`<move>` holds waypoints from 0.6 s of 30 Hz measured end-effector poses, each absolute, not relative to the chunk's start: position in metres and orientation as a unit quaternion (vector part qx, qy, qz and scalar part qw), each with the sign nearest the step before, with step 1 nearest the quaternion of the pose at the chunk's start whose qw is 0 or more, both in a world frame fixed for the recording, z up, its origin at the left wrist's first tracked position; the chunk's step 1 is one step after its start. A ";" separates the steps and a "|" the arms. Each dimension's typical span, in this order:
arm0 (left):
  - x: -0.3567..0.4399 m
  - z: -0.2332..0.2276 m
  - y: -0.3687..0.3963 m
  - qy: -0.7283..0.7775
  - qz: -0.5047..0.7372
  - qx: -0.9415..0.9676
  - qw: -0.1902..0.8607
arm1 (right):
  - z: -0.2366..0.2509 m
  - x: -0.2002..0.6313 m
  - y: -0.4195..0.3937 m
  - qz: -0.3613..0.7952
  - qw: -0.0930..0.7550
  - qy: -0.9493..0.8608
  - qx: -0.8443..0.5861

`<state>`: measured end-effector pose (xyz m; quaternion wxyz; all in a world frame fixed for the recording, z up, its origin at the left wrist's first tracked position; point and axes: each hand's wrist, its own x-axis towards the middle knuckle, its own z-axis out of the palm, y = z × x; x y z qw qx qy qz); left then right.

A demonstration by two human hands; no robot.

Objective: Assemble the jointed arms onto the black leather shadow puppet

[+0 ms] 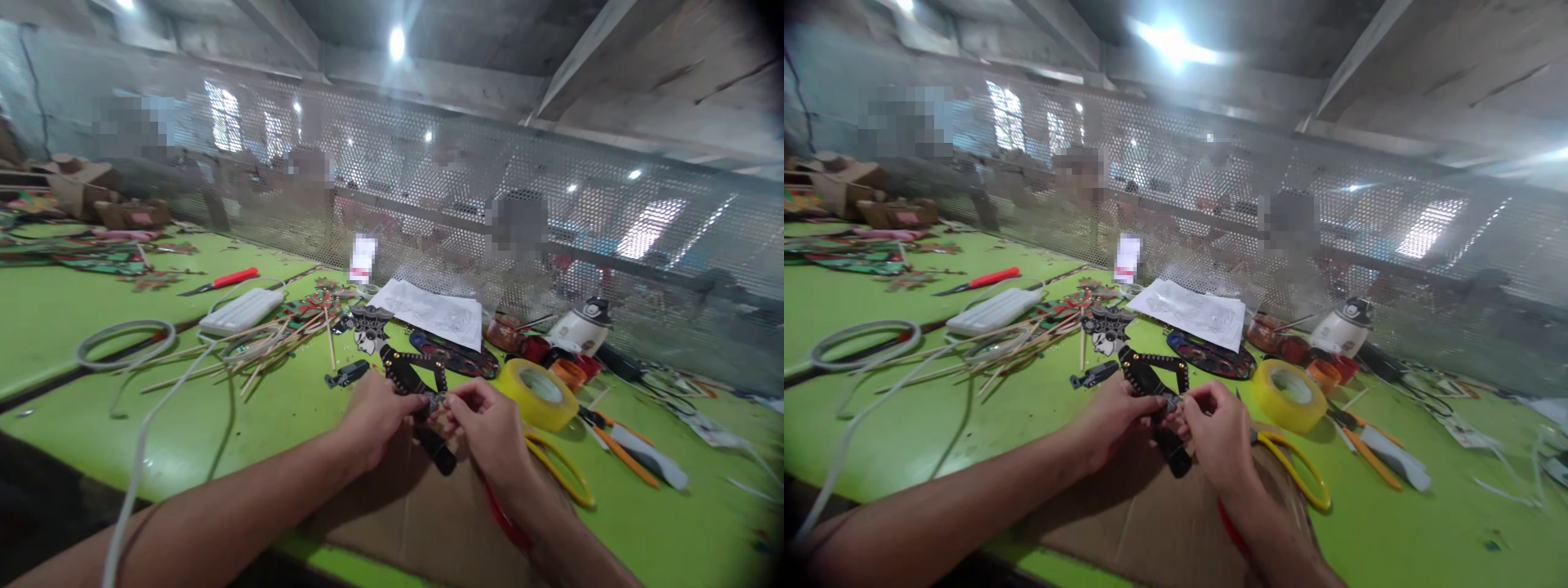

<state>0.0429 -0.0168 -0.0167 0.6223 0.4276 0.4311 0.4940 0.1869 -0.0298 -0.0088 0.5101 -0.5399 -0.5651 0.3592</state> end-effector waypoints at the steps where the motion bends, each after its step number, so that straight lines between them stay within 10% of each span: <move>1: 0.044 -0.014 -0.018 0.414 0.498 0.402 0.648 | -0.009 0.188 -0.029 0.338 0.516 -0.575 -0.538; 18: 0.043 -0.006 -0.018 0.354 0.516 0.344 0.700 | -0.002 0.197 -0.031 0.286 0.473 -0.632 -0.543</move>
